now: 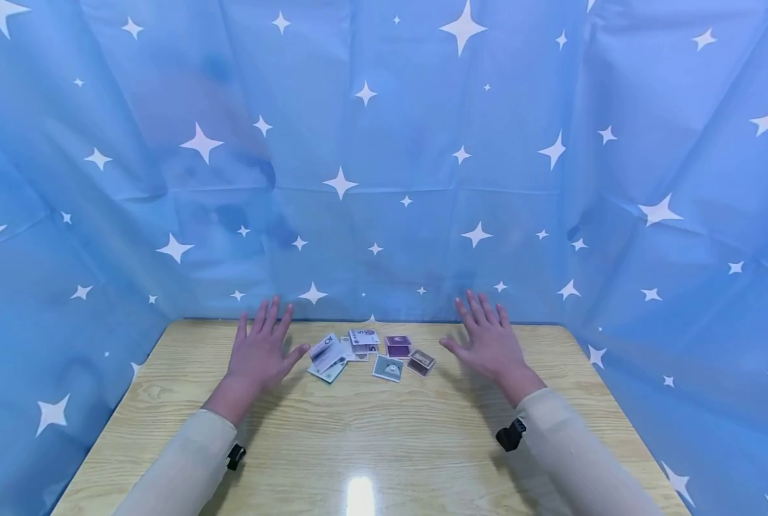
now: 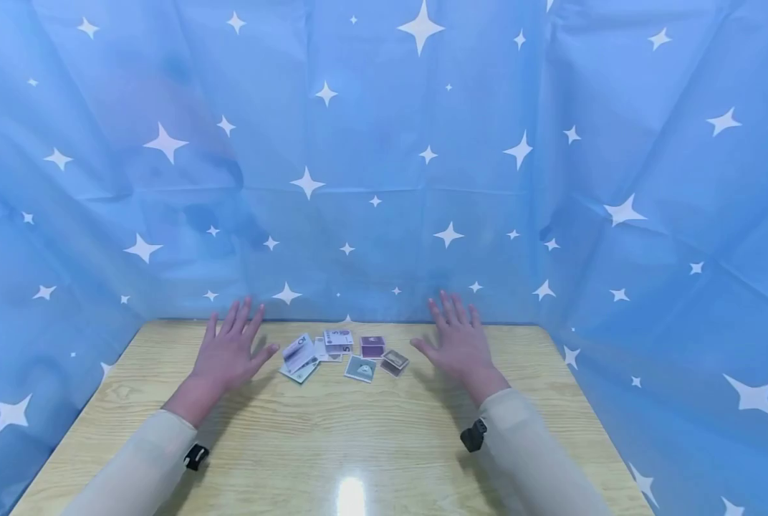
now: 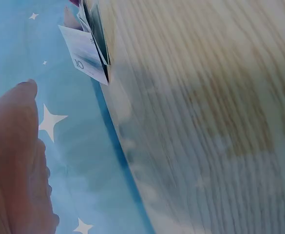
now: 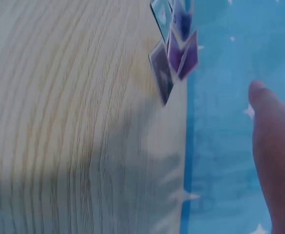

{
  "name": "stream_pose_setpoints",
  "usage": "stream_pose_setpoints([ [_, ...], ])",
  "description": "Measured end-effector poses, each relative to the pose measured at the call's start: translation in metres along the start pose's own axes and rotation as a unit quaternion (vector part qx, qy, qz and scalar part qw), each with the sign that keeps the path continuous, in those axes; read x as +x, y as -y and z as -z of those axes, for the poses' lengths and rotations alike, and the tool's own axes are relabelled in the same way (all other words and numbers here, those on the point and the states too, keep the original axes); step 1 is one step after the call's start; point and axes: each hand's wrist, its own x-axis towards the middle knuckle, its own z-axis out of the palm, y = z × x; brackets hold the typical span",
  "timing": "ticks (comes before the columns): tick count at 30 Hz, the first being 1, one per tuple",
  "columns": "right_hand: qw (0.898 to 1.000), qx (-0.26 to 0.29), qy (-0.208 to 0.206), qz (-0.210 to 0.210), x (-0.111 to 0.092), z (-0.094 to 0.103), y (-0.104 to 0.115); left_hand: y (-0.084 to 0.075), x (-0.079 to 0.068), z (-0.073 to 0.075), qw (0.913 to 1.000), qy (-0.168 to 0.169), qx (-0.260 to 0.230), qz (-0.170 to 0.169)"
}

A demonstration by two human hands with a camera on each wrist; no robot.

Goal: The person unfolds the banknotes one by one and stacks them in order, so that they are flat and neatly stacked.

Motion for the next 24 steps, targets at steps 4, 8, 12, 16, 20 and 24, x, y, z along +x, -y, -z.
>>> stream_pose_setpoints([
  [4, 1.000, 0.005, -0.025, 0.017, 0.005, -0.004, 0.011, -0.004, 0.001, 0.002, 0.9998, -0.005, -0.017, -0.004],
  [8, 0.996, 0.052, -0.066, 0.041, 0.013, -0.010, 0.026, -0.008, 0.003, 0.001, 0.9962, -0.024, -0.083, 0.004],
  [12, 0.983, 0.172, -0.058, 0.025, 0.019, -0.011, 0.053, -0.012, 0.007, -0.004, 0.9761, -0.025, -0.212, 0.042],
  [16, 0.962, 0.274, -0.021, -0.005, 0.028, -0.012, 0.085, -0.017, 0.010, -0.011, 0.9429, -0.010, -0.322, 0.085],
  [20, 0.946, 0.324, 0.006, -0.004, 0.040, -0.019, 0.114, -0.023, 0.012, -0.014, 0.9142, -0.007, -0.391, 0.107],
  [24, 0.933, 0.360, 0.024, 0.010, 0.051, -0.027, 0.139, -0.026, 0.013, -0.016, 0.9021, -0.004, -0.415, 0.118],
])
